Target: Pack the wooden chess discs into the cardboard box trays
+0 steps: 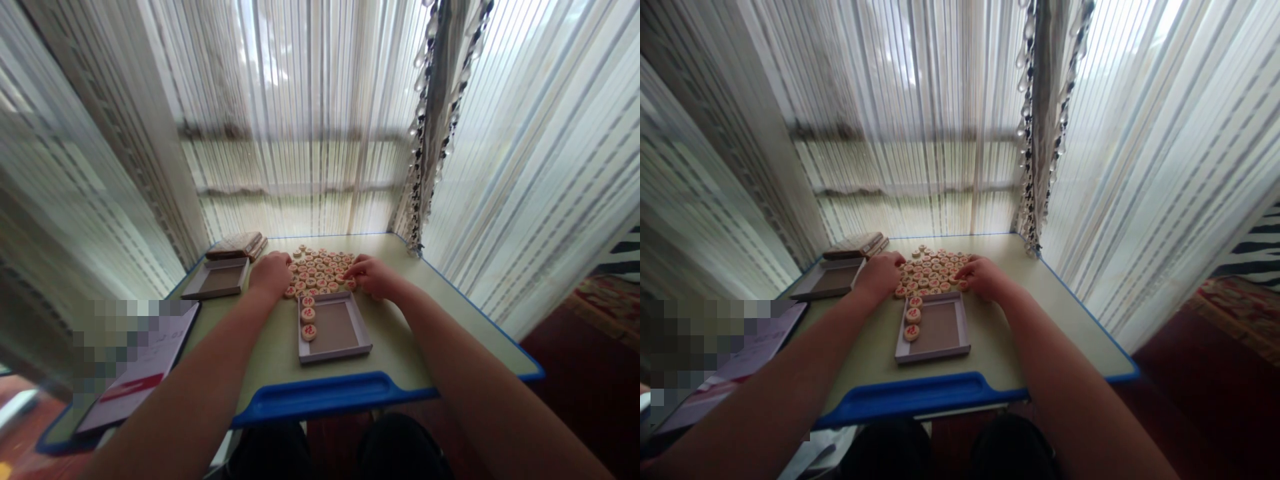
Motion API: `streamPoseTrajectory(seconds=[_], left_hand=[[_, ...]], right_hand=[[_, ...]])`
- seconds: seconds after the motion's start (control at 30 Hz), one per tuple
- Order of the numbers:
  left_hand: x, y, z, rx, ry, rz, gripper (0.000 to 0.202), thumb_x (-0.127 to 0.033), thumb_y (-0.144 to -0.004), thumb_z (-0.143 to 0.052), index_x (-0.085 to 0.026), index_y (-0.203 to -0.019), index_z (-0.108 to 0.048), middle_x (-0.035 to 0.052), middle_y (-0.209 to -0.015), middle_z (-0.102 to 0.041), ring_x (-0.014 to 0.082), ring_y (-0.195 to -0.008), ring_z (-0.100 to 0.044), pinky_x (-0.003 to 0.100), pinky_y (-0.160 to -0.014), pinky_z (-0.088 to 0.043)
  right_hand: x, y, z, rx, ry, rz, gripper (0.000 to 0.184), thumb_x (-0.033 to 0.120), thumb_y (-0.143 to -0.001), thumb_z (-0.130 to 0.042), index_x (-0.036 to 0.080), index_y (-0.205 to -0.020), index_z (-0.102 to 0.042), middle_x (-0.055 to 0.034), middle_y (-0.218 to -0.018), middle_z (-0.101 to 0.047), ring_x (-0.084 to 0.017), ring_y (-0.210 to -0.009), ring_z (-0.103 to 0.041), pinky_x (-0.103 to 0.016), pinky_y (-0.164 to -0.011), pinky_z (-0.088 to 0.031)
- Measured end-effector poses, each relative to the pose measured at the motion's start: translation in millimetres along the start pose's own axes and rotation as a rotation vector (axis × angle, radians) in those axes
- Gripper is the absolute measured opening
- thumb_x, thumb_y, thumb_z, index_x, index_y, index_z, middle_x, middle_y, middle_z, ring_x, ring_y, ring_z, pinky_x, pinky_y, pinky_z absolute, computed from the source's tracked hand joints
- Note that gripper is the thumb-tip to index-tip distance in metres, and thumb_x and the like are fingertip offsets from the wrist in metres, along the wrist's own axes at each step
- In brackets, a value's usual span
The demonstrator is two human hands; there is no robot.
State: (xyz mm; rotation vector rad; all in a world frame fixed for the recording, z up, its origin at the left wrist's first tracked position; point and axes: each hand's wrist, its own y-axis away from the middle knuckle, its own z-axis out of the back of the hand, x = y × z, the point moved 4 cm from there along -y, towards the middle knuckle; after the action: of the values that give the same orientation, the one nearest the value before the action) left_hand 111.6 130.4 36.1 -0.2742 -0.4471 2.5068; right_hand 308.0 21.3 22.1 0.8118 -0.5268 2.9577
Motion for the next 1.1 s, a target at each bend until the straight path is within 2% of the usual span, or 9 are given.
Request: streamPoseTrajectory(seconds=[0.1,0.2,0.4,0.57,0.7,0.77,0.87,0.97,1.1], left_hand=[[-1.0,0.6,-1.5,0.011,-0.004,-0.008,0.030,-0.018,-0.075,-0.039,-0.018,-0.090,-0.065,0.0082,-0.097,-0.064,0.0208,-0.092,-0.058,0.029,-0.080,-0.044],[-3.0,1.5,-1.1,0.000,-0.030,-0.032,0.032,-0.026,-0.079,-0.036,-0.016,-0.089,-0.065,0.0099,-0.096,-0.064,0.0215,-0.090,-0.058,0.030,-0.078,-0.044],[-3.2,1.4,-2.9,0.019,-0.082,-0.029,0.039,-0.036,-0.083,-0.032,-0.015,-0.088,-0.065,0.0109,-0.092,-0.064,0.0212,-0.087,-0.059,0.029,-0.076,-0.045],[-6.1,0.2,-5.1,0.023,-0.052,-0.053,0.040,-0.039,-0.083,-0.033,-0.017,-0.089,-0.066,0.0097,-0.093,-0.064,0.0203,-0.088,-0.058,0.028,-0.077,-0.044],[-8.8,0.4,-5.5,0.044,-0.039,-0.077,0.036,-0.034,-0.082,-0.036,-0.018,-0.091,-0.066,0.0095,-0.093,-0.064,0.0197,-0.089,-0.058,0.028,-0.079,-0.044],[-5.9,0.3,-4.3,0.039,-0.027,-0.046,0.031,-0.026,-0.079,-0.039,-0.021,-0.094,-0.066,0.0082,-0.096,-0.064,0.0195,-0.089,-0.058,0.028,-0.078,-0.045],[4.7,0.3,-1.9,0.057,-0.034,0.094,0.033,-0.018,-0.074,-0.043,-0.025,-0.097,-0.065,0.0073,-0.098,-0.065,0.0215,-0.091,-0.058,0.030,-0.074,-0.046],[10.6,2.0,0.4,0.104,-0.055,0.182,0.033,-0.019,-0.072,-0.046,-0.024,-0.098,-0.065,0.0099,-0.099,-0.065,0.0252,-0.093,-0.058,0.033,-0.072,-0.046],[5.4,5.9,0.5,0.196,-0.037,0.190,0.030,-0.020,-0.071,-0.048,-0.021,-0.095,-0.065,0.0109,-0.099,-0.065,0.0245,-0.089,-0.060,0.031,-0.070,-0.047]], right_hand=[[-3.6,-1.4,-1.3,-0.036,0.026,0.014,0.033,0.003,-0.068,-0.049,0.020,-0.085,-0.072,-0.0051,-0.086,-0.057,-0.012,-0.072,-0.055,-0.022,-0.073,-0.045],[-4.2,-0.1,-0.2,-0.050,0.050,0.016,0.027,0.010,-0.070,-0.053,0.020,-0.087,-0.072,-0.0055,-0.088,-0.057,-0.013,-0.075,-0.056,-0.023,-0.077,-0.044],[2.3,2.1,-0.8,0.025,0.084,0.092,0.023,0.017,-0.071,-0.057,0.022,-0.089,-0.072,-0.0056,-0.090,-0.057,-0.016,-0.086,-0.055,-0.026,-0.083,-0.041],[9.1,0.4,-2.4,0.013,0.104,0.133,0.028,0.011,-0.071,-0.054,0.022,-0.090,-0.071,-0.0058,-0.092,-0.058,-0.017,-0.089,-0.052,-0.031,-0.088,-0.037],[14.2,-0.4,-8.6,0.064,0.077,0.194,0.042,-0.001,-0.066,-0.046,0.027,-0.086,-0.072,-0.0022,-0.093,-0.059,-0.015,-0.091,-0.050,-0.033,-0.093,-0.032],[13.9,-0.4,-10.6,0.100,0.081,0.195,0.044,-0.001,-0.065,-0.046,0.028,-0.084,-0.072,-0.0013,-0.094,-0.060,-0.015,-0.093,-0.050,-0.033,-0.094,-0.029],[11.8,0.1,-9.8,0.126,0.108,0.184,0.039,0.002,-0.065,-0.047,0.027,-0.081,-0.072,-0.0010,-0.094,-0.060,-0.015,-0.092,-0.050,-0.034,-0.093,-0.028],[11.4,0.8,-7.2,0.110,0.133,0.192,0.034,0.004,-0.065,-0.048,0.026,-0.076,-0.072,-0.0012,-0.092,-0.061,-0.016,-0.090,-0.052,-0.033,-0.092,-0.028],[13.2,1.9,-6.3,0.091,0.139,0.196,0.029,0.006,-0.066,-0.051,0.025,-0.074,-0.071,-0.0022,-0.090,-0.062,-0.017,-0.090,-0.052,-0.033,-0.092,-0.030]])
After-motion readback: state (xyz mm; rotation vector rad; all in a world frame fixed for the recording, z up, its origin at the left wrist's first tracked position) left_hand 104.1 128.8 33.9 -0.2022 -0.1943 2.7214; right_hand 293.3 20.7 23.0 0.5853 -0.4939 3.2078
